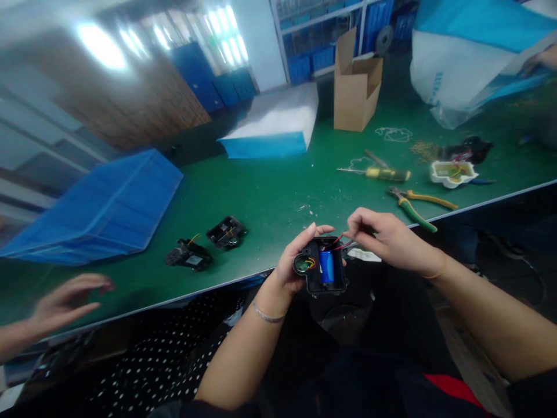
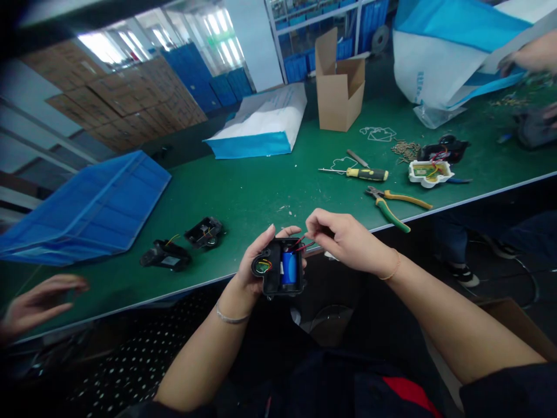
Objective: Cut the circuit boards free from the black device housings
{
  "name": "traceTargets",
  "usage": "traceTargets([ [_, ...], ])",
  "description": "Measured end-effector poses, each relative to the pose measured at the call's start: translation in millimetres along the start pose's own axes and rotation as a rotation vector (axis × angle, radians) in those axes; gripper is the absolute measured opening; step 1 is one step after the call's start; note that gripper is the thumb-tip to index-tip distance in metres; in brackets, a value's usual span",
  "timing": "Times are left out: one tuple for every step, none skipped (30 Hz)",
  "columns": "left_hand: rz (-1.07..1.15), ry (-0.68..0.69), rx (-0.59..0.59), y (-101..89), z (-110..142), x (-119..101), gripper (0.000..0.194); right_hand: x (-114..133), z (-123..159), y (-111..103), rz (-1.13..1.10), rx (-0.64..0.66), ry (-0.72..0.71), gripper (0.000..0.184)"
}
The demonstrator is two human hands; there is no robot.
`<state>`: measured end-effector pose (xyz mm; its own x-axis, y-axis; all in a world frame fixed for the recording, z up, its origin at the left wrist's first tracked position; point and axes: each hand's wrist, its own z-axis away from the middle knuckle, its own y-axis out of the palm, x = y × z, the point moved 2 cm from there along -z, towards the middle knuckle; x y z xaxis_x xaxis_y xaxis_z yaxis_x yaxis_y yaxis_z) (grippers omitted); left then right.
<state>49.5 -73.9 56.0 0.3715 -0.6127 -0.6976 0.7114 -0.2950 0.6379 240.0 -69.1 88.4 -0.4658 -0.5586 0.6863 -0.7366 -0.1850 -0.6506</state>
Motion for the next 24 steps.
traceTargets([
  [0.0,0.002,-0.013,-0.2,-1,0,0.045,-1,2,1,0.039,0.013,-0.037,0.014],
  [-0.004,0.006,-0.03,-0.4,-2,0,0.044,-2,4,2,0.083,0.025,-0.065,0.019],
  [-0.009,0.01,-0.049,-0.5,-3,0,0.043,-2,5,3,0.131,0.032,-0.076,0.023],
  [-0.015,0.013,-0.068,-0.5,-3,1,0.042,-2,7,4,0.179,0.03,-0.071,0.025],
  [-0.021,0.015,-0.084,-0.4,-4,1,0.041,-2,9,5,0.224,0.027,-0.058,0.026],
  [-0.026,0.014,-0.097,-0.5,-4,2,0.041,-2,11,7,0.263,0.028,-0.043,0.026],
  [-0.032,0.013,-0.108,-0.7,-4,2,0.04,-3,13,8,0.299,0.036,-0.03,0.025],
  [-0.037,0.018,-0.119,-1.3,-3,1,0.039,-4,15,8,0.334,0.043,-0.018,0.024],
  [-0.047,0.033,-0.128,-2.3,-3,1,0.038,-5,17,9,0.368,0.053,-0.004,0.023],
  [-0.064,0.059,-0.144,-3.8,-3,-1,0.037,-7,20,9,0.399,0.065,0.008,0.022],
  [-0.09,0.099,-0.17,-5.7,-2,-3,0.037,-10,23,8,0.42,0.073,0.017,0.023],
  [-0.126,0.149,-0.203,-7.8,-2,-6,0.038,-11,27,8,0.426,0.076,0.019,0.025],
  [-0.173,0.196,-0.239,-9.7,-1,-9,0.039,-12,31,7,0.406,0.079,0.014,0.028],
  [-0.228,0.232,-0.276,-11.1,-1,-11,0.041,-11,35,7,0.354,0.081,0.006,0.03],
  [-0.285,0.25,-0.311,-12.0,-1,-12,0.045,-9,38,8,0.267,0.083,0.004,0.031],
  [-0.339,0.254,-0.334,-12.1,-1,-13,0.048,-6,42,8,0.15,0.082,0.018,0.032],
  [-0.389,0.246,-0.342,-11.5,-2,-12,0.051,-3,44,9,0.008,0.076,0.049,0.033],
  [-0.435,0.237,-0.34,-10.5,-3,-11,0.052,0,45,11,-0.153,0.044,0.093,0.036],
  [-0.481,0.24,-0.341,-9.6,-5,-10,0.053,3,46,12,-0.329,-0.016,0.145,0.038],
  [-0.532,0.256,-0.347,-9.1,-7,-9,0.053,5,45,14,-0.512,-0.087,0.201,0.041],
  [-0.593,0.288,-0.365,-9.2,-8,-8,0.052,6,44,16,-0.694,-0.143,0.256,0.042],
  [-0.66,0.333,-0.396,-10.0,-10,-9,0.052,6,42,20,-0.864,-0.157,0.311,0.041],
  [-0.727,0.383,-0.435,-11.4,-12,-11,0.052,6,41,24,-1.008,-0.102,0.365,0.039],
  [-0.784,0.429,-0.47,-13.1,-13,-14,0.051,6,39,28,-1.111,0.023,0.417,0.035],
])
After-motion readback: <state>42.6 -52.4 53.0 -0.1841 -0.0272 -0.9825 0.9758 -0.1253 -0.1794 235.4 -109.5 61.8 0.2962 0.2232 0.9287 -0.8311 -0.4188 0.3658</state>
